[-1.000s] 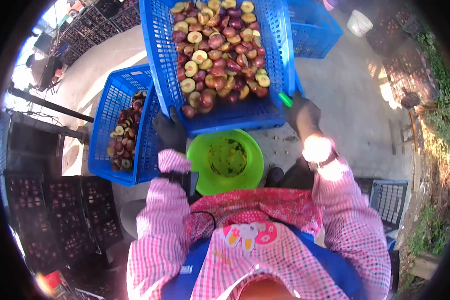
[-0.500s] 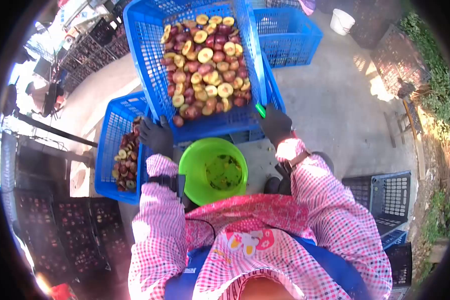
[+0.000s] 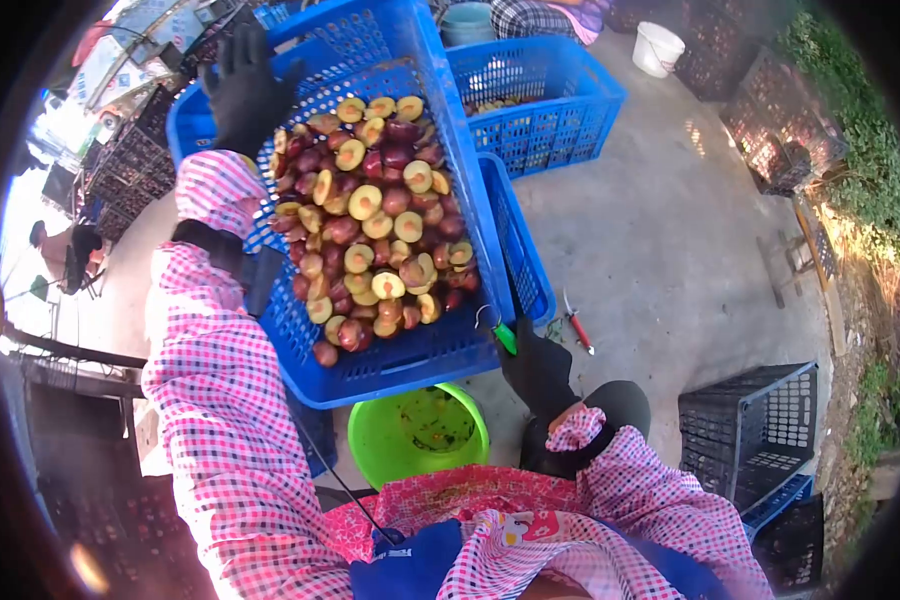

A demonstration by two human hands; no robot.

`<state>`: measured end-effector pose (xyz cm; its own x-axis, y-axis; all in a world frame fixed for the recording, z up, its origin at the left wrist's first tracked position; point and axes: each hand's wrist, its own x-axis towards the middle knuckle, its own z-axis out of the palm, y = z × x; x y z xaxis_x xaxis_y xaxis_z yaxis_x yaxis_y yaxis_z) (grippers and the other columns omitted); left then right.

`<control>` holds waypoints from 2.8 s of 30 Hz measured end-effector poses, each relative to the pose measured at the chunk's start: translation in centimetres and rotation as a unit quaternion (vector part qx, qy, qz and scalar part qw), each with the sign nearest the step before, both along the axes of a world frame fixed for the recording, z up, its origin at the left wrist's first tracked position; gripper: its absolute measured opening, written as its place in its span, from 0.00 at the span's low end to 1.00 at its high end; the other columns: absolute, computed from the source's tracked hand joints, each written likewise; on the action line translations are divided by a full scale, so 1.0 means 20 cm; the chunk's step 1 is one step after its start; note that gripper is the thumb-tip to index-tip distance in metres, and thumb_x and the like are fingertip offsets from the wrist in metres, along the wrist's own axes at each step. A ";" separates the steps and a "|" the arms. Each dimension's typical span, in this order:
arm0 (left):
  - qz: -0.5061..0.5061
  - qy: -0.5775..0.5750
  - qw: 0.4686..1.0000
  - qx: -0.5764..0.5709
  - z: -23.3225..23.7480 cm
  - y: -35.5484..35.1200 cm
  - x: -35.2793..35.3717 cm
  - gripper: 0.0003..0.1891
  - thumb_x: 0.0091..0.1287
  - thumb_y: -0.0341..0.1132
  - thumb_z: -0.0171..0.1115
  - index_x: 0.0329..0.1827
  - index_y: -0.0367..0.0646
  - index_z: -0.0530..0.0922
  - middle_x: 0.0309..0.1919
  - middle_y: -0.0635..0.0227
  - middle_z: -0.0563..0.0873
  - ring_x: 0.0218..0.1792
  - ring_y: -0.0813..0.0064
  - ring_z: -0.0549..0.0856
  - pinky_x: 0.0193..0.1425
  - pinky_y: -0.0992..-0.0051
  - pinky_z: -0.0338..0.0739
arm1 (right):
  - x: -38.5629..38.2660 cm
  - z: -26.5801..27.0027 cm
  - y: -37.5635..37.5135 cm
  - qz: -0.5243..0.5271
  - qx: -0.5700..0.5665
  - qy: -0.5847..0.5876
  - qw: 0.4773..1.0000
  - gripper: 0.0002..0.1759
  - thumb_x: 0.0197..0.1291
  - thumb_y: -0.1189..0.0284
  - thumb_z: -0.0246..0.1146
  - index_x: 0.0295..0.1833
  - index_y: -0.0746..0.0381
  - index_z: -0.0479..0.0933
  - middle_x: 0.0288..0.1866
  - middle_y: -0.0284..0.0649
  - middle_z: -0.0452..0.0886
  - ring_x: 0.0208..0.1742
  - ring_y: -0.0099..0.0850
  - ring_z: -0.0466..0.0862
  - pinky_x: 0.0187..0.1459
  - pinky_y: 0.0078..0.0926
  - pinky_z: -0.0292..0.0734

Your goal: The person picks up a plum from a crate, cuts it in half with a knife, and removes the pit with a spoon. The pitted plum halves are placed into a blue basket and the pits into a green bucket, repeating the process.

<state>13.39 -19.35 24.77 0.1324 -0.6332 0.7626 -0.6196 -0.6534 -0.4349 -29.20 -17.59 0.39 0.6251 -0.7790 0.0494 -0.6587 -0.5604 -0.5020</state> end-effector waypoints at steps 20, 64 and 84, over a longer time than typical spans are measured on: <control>-0.086 -0.387 0.900 0.181 0.26 0.24 0.15 0.22 0.57 0.42 0.66 0.55 0.44 0.83 0.53 0.61 0.86 0.56 0.63 0.84 0.59 0.62 0.79 | -0.03 -0.09 0.04 0.026 0.033 0.029 0.999 0.19 0.58 0.54 0.65 0.43 0.56 0.72 0.18 0.42 0.80 0.20 0.46 0.83 0.22 0.47 0.74; -0.230 0.865 0.031 -0.445 -1.26 1.53 -1.84 0.24 0.77 0.52 0.49 0.68 0.49 0.69 0.57 0.62 0.80 0.50 0.68 0.84 0.51 0.64 0.82 | -0.33 0.04 0.49 0.096 -0.013 -0.007 0.995 0.23 0.69 0.48 0.53 0.43 0.58 0.76 0.23 0.49 0.81 0.25 0.49 0.84 0.27 0.47 0.76; -0.180 0.858 0.270 -0.397 -1.11 1.33 -1.94 0.29 0.79 0.56 0.39 0.58 0.37 0.76 0.43 0.64 0.85 0.44 0.76 0.84 0.52 0.76 0.78 | -0.33 0.12 0.63 0.333 0.340 -0.139 0.868 0.20 0.70 0.58 0.58 0.38 0.67 0.76 0.20 0.53 0.77 0.19 0.50 0.79 0.25 0.46 0.71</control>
<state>-25.38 7.30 2.57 0.7616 -0.5678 -0.3123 0.4513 0.1188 0.8844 -35.83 -5.06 2.73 0.9858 -0.1574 -0.0589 -0.1020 -0.2814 -0.9542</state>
